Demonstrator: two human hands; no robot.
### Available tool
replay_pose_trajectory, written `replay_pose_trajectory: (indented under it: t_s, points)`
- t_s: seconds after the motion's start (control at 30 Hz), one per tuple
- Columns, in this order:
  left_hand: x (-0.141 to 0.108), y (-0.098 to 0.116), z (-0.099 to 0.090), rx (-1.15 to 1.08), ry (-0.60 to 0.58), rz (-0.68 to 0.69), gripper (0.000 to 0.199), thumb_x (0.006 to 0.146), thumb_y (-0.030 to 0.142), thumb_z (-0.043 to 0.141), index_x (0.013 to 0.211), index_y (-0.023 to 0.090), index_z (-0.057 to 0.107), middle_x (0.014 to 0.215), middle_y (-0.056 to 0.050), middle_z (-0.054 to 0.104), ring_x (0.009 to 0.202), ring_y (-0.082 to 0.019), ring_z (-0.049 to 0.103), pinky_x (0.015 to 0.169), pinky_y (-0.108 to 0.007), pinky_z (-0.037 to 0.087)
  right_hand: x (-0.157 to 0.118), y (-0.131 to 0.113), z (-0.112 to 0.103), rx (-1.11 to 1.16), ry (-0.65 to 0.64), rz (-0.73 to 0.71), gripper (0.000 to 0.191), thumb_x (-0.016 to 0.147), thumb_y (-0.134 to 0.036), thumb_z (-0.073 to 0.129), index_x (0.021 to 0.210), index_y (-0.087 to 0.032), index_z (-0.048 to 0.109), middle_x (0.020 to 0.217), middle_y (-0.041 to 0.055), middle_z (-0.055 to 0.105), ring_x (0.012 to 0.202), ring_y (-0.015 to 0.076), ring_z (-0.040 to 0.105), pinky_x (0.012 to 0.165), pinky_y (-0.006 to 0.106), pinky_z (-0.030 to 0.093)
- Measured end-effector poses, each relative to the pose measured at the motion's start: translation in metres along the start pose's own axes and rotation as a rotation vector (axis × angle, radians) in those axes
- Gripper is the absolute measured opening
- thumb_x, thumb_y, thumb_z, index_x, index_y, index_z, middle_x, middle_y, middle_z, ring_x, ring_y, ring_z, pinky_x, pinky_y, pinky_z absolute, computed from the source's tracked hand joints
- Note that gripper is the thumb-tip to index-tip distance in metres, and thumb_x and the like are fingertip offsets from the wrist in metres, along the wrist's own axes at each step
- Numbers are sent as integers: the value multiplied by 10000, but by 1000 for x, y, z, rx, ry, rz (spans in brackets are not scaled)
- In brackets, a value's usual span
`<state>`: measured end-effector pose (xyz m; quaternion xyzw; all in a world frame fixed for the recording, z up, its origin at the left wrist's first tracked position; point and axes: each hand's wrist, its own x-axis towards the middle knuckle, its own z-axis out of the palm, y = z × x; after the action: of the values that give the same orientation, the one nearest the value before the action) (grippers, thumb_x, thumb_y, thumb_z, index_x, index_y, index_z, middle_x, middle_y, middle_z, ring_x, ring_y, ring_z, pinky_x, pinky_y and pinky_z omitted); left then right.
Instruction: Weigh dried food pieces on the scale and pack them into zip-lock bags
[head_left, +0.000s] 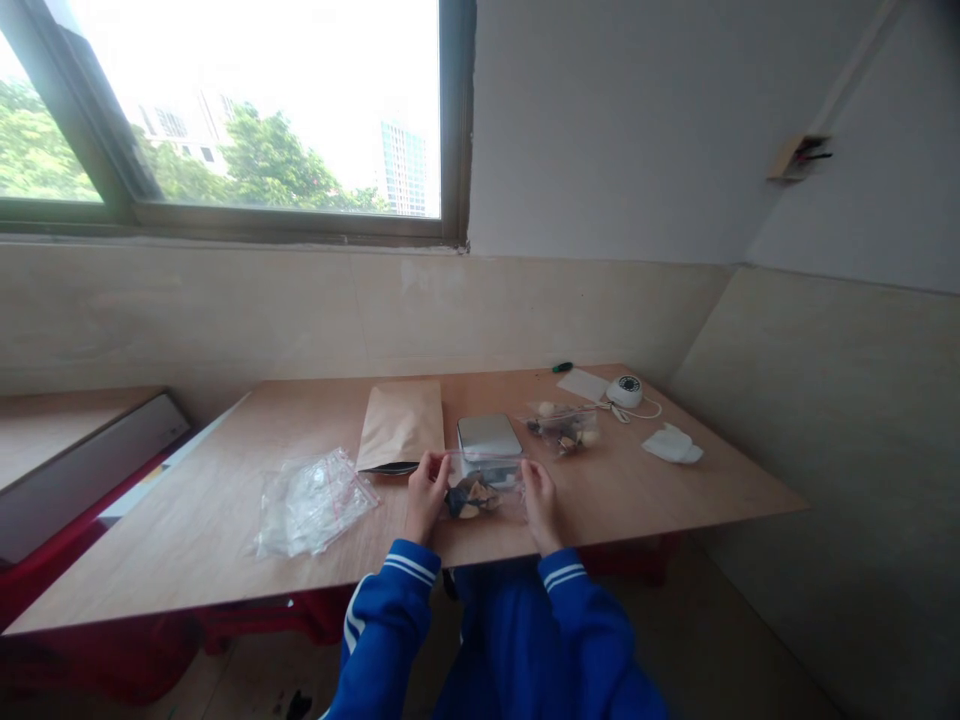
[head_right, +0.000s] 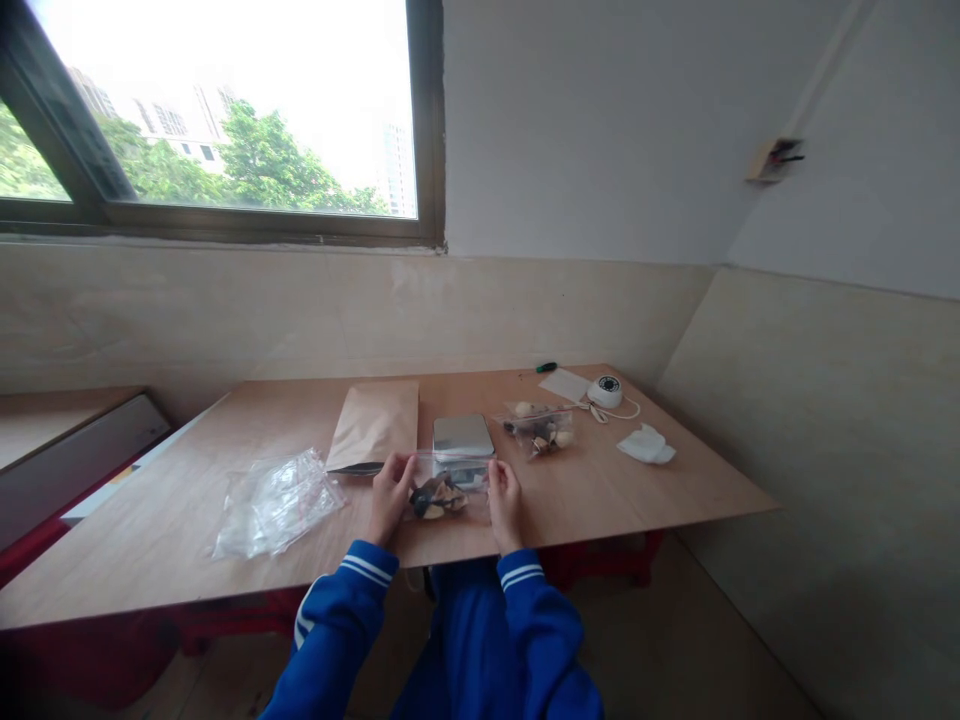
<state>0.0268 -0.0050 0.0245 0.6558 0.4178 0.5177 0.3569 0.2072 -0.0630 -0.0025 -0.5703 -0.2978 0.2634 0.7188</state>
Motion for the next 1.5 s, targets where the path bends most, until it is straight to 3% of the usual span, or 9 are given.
replay_pose_trajectory:
  t_s: [0.57, 1.37, 1.5]
  points:
    - [1, 0, 0, -179, -57, -81, 340, 809, 490, 524, 892, 164, 575, 818, -47, 667, 546, -114, 580, 416, -198, 411, 4, 7, -3, -14, 31, -72, 433, 735, -590, 589, 846, -175, 639, 625, -6, 592, 583, 144, 535, 547, 242, 432]
    - [2, -1, 1, -60, -19, -54, 306, 810, 473, 527, 867, 178, 589, 757, -38, 660, 578, -138, 614, 500, -235, 463, 6, 7, -2, -26, 56, -116, 412, 739, -572, 585, 841, -177, 642, 671, 3, 620, 634, 156, 550, 627, 268, 441]
    - [2, 0, 0, -44, -17, -30, 298, 816, 472, 520, 862, 183, 575, 711, -14, 634, 554, -132, 588, 527, -245, 462, 3, 1, -2, -5, 37, -79, 428, 743, -578, 577, 876, -175, 635, 701, 17, 622, 626, 160, 551, 557, 252, 435]
